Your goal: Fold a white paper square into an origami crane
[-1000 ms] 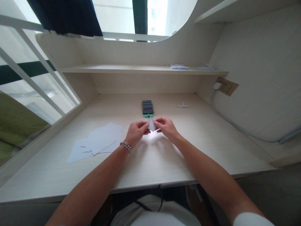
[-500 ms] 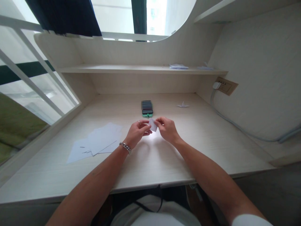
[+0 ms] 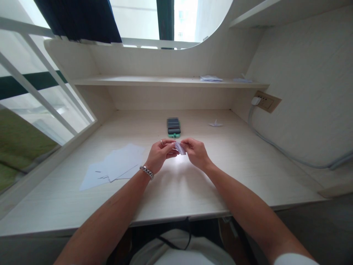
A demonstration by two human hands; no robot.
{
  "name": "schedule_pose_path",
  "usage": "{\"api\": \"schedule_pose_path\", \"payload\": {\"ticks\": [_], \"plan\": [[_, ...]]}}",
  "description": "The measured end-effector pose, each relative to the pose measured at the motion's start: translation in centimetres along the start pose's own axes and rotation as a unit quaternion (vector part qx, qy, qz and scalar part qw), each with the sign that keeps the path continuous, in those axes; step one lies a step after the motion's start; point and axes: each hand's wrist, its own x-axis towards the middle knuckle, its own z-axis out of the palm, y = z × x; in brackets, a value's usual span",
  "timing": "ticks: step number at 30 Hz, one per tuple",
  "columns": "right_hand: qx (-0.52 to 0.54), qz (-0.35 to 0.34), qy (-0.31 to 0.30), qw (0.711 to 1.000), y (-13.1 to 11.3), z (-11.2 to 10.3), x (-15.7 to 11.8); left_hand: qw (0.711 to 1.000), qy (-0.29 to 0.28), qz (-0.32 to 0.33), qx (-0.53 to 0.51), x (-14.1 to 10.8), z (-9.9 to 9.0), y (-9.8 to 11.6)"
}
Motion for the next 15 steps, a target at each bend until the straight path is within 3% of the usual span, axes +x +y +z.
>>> {"api": "schedule_pose_path", "payload": {"ticks": [7, 15], "plan": [[0.043, 0.000, 0.012, 0.999, 0.43, 0.20, 0.07, 0.997, 0.010, 0.033, 0.064, -0.42, 0.34, 0.35], [0.063, -0.025, 0.011, 0.998, 0.31, 0.22, 0.07, 0.997, 0.012, 0.042, 0.061, -0.35, 0.28, 0.51]]}}
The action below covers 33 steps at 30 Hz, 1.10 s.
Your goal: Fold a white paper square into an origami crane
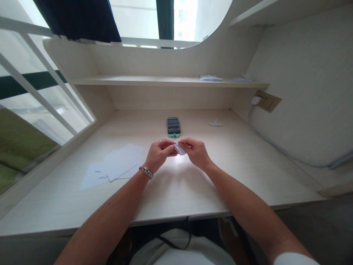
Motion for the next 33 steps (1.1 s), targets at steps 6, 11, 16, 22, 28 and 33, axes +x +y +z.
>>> {"api": "schedule_pose_path", "payload": {"ticks": [6, 11, 16, 22, 28, 33], "plan": [[0.027, 0.016, 0.000, 1.000, -0.1, 0.1, -0.1, 1.000, -0.018, 0.008, 0.003, 0.2, -0.3, -0.3], [0.103, 0.060, -0.013, 0.993, -0.5, 0.0, 0.0, 1.000, -0.017, 0.026, -0.002, 0.4, -0.6, -0.6], [0.156, 0.116, -0.032, 0.980, -0.7, -0.4, 0.5, 0.998, 0.015, 0.049, -0.044, 0.7, -1.0, -0.7], [0.170, 0.134, -0.010, 0.976, -0.2, -0.8, 0.8, 0.994, -0.070, 0.077, 0.021, 0.6, -1.3, -0.5], [0.157, 0.115, -0.039, 0.980, 0.0, -1.1, 0.8, 0.971, -0.158, 0.142, 0.111, 0.5, -1.7, -0.5], [0.164, 0.131, -0.060, 0.976, -0.1, -1.4, 0.9, 0.960, -0.201, 0.144, 0.135, 0.4, -1.7, -0.7]]}}
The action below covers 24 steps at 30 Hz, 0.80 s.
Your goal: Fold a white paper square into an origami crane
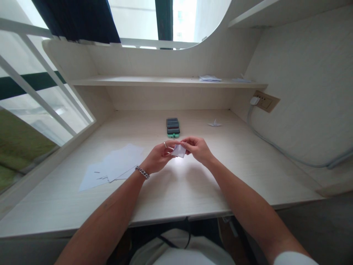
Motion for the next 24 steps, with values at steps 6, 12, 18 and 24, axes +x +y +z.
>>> {"api": "schedule_pose_path", "payload": {"ticks": [6, 12, 18, 24], "plan": [[-0.001, 0.032, -0.019, 0.999, -0.4, 0.2, -0.1, 0.998, 0.027, -0.018, -0.062, 0.1, 0.3, -0.5], [0.051, 0.072, -0.061, 0.994, -0.9, 0.1, -0.5, 0.990, 0.126, -0.037, -0.050, 0.2, 0.7, 0.0], [0.080, 0.071, -0.076, 0.991, -0.6, 0.1, -0.5, 0.983, 0.180, -0.030, 0.032, 0.0, 1.0, 0.5], [0.097, 0.082, -0.066, 0.990, -0.3, 0.4, -0.4, 0.976, 0.205, -0.032, 0.067, 0.0, 1.3, 0.5]]}}
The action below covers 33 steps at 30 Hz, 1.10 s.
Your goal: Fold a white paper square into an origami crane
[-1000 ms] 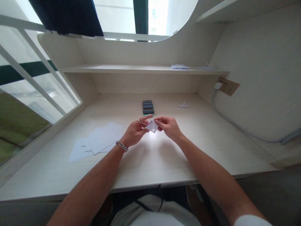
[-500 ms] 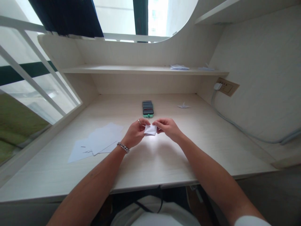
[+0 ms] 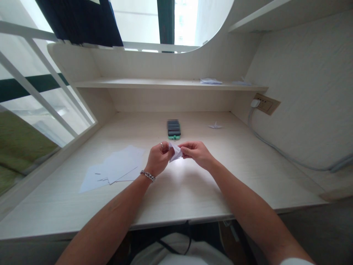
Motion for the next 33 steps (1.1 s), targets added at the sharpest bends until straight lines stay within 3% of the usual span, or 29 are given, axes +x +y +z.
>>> {"api": "schedule_pose_path", "payload": {"ticks": [10, 21, 28, 33], "plan": [[-0.008, -0.010, -0.008, 1.000, 0.16, -0.12, 0.02, 0.998, 0.025, 0.031, 0.047, -0.21, 0.19, 0.47], [0.001, -0.012, 0.026, 1.000, -0.22, 0.41, 0.06, 0.997, 0.052, 0.029, 0.039, -0.58, 0.55, -0.02], [0.002, 0.019, 0.046, 0.999, -0.19, -0.08, 0.14, 0.997, -0.008, -0.027, -0.078, 0.14, 0.24, -0.20], [-0.006, 0.025, 0.050, 0.998, -0.25, -0.05, 0.13, 0.990, -0.020, -0.079, -0.111, 0.21, 0.28, -0.28]]}}
